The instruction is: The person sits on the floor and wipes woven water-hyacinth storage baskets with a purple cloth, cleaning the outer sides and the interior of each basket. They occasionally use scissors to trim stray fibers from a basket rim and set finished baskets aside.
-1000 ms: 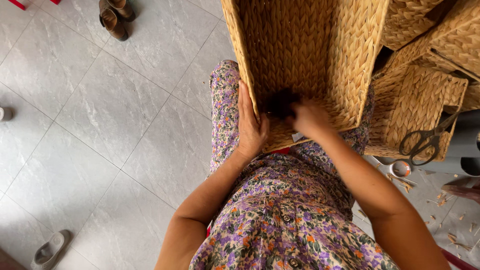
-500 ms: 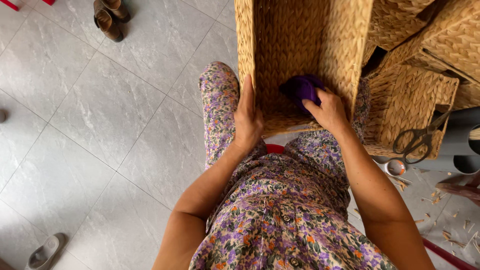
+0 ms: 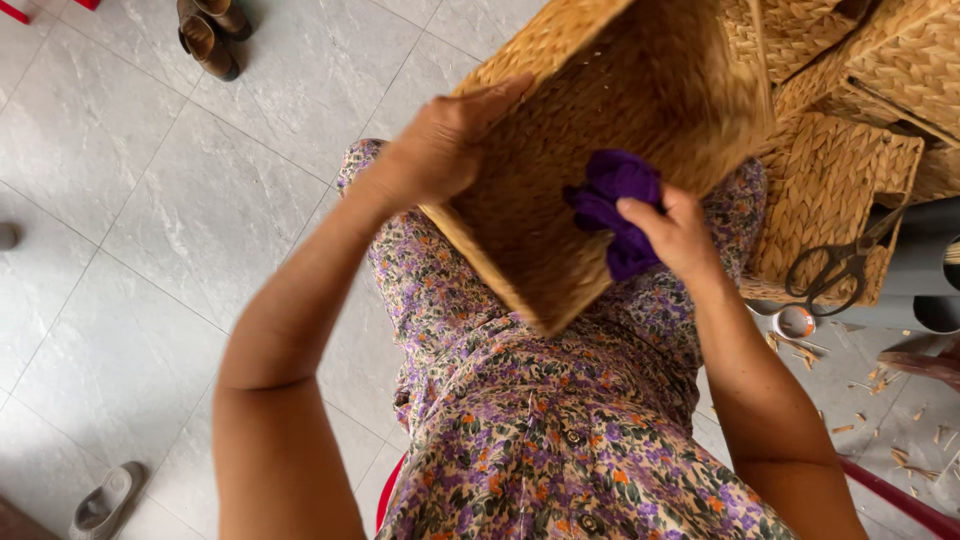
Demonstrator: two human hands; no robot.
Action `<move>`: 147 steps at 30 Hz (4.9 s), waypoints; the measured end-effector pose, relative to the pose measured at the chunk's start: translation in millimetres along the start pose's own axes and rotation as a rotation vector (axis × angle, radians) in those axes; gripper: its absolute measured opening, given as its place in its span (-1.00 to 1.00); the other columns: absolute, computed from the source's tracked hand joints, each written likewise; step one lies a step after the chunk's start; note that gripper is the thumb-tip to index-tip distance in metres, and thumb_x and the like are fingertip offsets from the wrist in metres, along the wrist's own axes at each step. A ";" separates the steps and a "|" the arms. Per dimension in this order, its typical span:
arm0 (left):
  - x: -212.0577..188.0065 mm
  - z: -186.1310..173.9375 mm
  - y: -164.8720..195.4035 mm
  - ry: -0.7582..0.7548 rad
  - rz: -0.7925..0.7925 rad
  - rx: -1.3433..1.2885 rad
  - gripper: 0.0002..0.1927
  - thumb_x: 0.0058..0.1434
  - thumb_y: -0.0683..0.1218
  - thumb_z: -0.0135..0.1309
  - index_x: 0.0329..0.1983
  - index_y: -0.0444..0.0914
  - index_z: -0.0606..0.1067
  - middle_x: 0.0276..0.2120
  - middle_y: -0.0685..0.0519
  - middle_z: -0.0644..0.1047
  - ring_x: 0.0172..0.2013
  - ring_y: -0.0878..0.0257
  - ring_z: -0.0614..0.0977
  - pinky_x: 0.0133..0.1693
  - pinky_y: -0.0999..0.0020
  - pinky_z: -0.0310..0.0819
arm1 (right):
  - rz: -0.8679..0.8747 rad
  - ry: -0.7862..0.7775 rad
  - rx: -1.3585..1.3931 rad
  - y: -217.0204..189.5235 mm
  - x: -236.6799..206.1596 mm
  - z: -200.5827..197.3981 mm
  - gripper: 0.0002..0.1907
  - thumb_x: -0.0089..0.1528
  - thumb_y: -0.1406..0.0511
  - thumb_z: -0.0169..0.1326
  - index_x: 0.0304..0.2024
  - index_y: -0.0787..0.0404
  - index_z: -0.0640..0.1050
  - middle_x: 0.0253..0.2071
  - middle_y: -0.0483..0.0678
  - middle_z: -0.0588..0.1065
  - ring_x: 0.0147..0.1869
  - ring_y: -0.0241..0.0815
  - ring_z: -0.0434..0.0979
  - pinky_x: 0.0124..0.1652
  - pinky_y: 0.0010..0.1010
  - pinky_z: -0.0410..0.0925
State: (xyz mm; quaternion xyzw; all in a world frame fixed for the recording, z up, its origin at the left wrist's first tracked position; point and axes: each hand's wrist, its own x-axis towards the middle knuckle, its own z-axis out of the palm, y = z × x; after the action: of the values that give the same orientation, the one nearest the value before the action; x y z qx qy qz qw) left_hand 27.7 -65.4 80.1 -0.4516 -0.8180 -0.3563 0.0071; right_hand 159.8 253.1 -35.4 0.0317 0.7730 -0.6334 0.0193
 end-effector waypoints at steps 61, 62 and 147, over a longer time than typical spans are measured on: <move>-47.9 17.0 25.3 0.785 0.025 -0.213 -0.47 0.17 -0.55 -0.29 0.09 -0.37 0.49 0.11 -0.10 0.51 0.29 0.10 0.51 0.39 0.29 0.30 | -0.423 -0.368 -0.686 -2.5 -5.5 187.0 -0.49 0.18 -0.06 0.20 -0.17 0.25 0.67 -0.09 0.29 0.53 -0.02 0.31 0.55 -0.05 0.00 0.45; -48.4 17.4 24.8 0.783 0.029 -0.213 -0.46 0.17 -0.55 -0.30 0.10 -0.37 0.48 0.11 -0.10 0.51 0.30 0.10 0.50 0.39 0.30 0.29 | -0.599 -0.273 -0.736 -1.3 -6.6 188.5 -0.48 0.14 -0.06 0.23 -0.20 0.25 0.68 -0.08 0.30 0.51 0.00 0.35 0.52 -0.06 0.03 0.44; -70.5 5.0 22.0 0.877 0.035 -0.275 -0.55 0.21 -0.53 -0.29 0.05 -0.40 0.46 0.11 -0.12 0.52 0.25 0.05 0.49 0.40 0.14 0.25 | -0.154 0.485 1.065 63.4 -136.7 -89.8 -0.82 0.54 0.26 0.01 -0.01 0.27 0.51 -0.14 0.02 0.58 -0.18 -0.23 0.58 -0.22 -0.47 0.45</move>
State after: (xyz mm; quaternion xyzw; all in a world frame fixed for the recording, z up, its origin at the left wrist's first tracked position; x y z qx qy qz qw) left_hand 87.4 -106.8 65.5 -0.2685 -0.6750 -0.6190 0.2986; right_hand 301.7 350.2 -70.1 0.1248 0.3309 -0.9085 -0.2227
